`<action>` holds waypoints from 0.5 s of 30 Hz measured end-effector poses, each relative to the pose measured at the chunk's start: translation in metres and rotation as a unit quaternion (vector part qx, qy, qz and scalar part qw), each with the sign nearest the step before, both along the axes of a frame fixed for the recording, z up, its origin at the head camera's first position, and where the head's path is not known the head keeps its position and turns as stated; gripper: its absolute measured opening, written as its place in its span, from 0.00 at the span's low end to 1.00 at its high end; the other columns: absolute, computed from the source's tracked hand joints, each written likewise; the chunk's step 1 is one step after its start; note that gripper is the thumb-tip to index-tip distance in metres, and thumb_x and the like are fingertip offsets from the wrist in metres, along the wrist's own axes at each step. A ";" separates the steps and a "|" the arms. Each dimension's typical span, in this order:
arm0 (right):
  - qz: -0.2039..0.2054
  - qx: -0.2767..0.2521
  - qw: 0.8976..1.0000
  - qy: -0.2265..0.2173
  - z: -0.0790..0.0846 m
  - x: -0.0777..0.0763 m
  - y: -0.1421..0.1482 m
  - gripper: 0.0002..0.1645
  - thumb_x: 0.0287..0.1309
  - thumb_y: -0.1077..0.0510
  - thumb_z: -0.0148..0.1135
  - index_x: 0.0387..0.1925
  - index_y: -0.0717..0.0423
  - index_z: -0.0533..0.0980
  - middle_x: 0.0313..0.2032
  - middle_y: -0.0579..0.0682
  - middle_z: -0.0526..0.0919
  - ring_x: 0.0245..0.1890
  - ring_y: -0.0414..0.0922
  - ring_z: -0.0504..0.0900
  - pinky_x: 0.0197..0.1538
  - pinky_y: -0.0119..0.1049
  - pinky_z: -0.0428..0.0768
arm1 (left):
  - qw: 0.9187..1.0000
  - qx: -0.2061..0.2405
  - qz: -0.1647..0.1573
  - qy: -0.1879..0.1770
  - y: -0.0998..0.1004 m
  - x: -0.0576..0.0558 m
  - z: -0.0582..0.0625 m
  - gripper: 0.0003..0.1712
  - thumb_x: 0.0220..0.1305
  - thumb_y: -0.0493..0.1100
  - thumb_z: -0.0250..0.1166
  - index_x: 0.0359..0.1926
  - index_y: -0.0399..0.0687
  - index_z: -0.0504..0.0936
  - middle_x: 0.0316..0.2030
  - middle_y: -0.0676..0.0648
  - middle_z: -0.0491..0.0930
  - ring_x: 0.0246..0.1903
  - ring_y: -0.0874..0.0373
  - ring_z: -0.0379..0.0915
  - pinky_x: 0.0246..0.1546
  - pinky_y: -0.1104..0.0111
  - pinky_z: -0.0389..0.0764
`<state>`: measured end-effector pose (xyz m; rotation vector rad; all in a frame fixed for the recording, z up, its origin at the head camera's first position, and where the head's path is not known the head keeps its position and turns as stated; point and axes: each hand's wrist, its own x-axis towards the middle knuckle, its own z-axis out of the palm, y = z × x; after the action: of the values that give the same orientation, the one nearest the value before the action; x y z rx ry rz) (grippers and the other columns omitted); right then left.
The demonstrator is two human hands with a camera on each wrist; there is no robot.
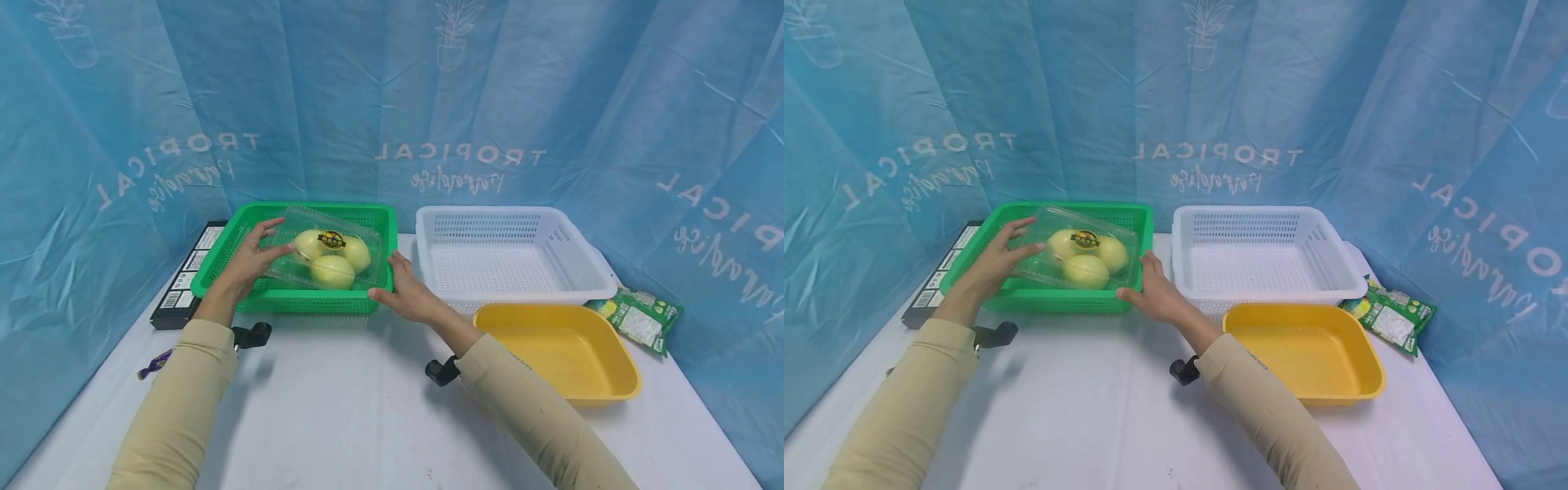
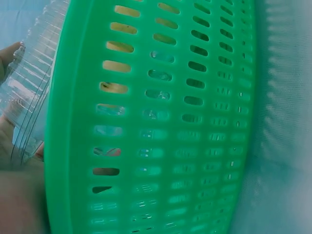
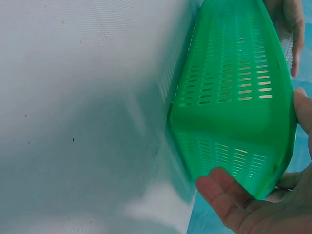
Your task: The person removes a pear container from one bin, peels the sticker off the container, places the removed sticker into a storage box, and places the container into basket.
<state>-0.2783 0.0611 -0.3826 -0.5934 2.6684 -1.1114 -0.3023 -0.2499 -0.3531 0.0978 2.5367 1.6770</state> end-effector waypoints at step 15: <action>0.001 0.002 1.000 0.000 -0.001 0.000 0.000 0.50 0.65 0.42 0.53 0.73 0.58 0.38 0.75 0.55 0.32 0.73 0.55 0.49 0.71 0.51 0.57 | 1.000 -0.009 0.016 0.015 0.004 0.001 -0.001 0.39 0.66 0.55 0.58 0.72 0.67 0.49 0.74 0.43 0.33 0.70 0.34 0.43 0.55 0.38 0.66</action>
<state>-0.2780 0.0616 -0.3832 -0.5966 2.6693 -1.1046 -0.3014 -0.2457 -0.3540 0.0827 2.5881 1.6764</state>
